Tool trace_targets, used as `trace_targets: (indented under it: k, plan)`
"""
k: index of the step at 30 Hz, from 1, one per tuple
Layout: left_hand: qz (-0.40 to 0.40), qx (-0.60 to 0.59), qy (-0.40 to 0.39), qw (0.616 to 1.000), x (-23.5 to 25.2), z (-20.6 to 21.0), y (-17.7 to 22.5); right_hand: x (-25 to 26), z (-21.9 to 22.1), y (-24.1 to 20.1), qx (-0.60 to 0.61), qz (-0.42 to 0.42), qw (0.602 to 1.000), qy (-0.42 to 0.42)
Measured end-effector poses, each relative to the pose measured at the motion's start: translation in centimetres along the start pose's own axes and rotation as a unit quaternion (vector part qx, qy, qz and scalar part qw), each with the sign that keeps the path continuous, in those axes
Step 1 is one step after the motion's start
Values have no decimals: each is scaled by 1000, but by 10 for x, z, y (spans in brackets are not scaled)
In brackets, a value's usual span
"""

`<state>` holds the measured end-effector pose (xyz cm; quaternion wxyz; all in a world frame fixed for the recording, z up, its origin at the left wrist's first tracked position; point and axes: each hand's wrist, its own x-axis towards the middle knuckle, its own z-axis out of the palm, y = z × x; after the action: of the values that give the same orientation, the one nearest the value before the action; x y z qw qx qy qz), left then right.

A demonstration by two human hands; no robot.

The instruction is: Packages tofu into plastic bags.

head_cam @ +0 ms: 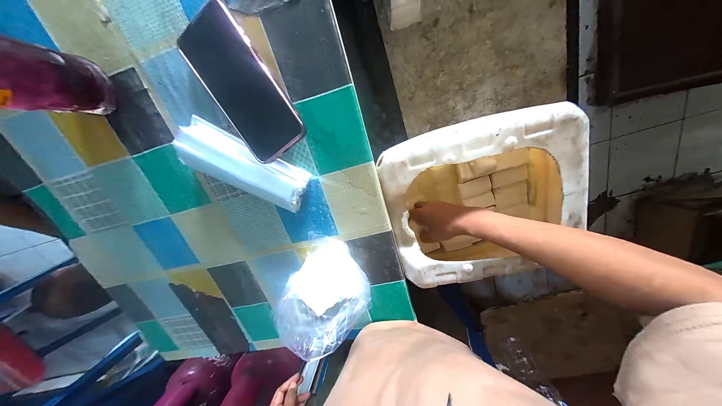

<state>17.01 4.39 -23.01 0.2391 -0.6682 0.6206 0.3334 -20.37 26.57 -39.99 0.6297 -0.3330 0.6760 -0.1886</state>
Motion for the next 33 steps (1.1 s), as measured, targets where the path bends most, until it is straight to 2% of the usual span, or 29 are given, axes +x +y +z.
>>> trace_targets:
  k: [3, 7, 12, 14, 17, 21, 25, 29, 33]
  plan:
    - [-3, -15, 10, 1000, -4, 0, -2, 9, 15, -8, -39, 30, 998, -30]
    - [1, -40, 17, 999, -10, -3, -9, -9, 20, -26, -70, 59, 994, -60]
    - [-24, -42, 11, 999, -31, -5, 19, -26, 17, -39, -93, 43, 990, -94]
    - [-2, -55, 19, 998, -28, -7, 5, -24, 20, -32, -104, 27, 989, -97]
    - [92, -97, 55, 990, -3, -4, -68, -19, 26, -18, -104, 17, 990, -88]
    - [74, -112, 54, 990, -13, -3, -62, -15, 30, -11, -63, 23, 995, -75]
    - [79, -123, 55, 988, -21, -2, -60, -5, 35, -7, -54, 98, 992, -59]
    - [56, -100, 50, 992, -34, -5, -38, -9, 28, -27, -66, 114, 989, -59]
    - [105, -138, 81, 981, -19, 3, -66, -18, 22, -56, -53, 158, 983, -72]
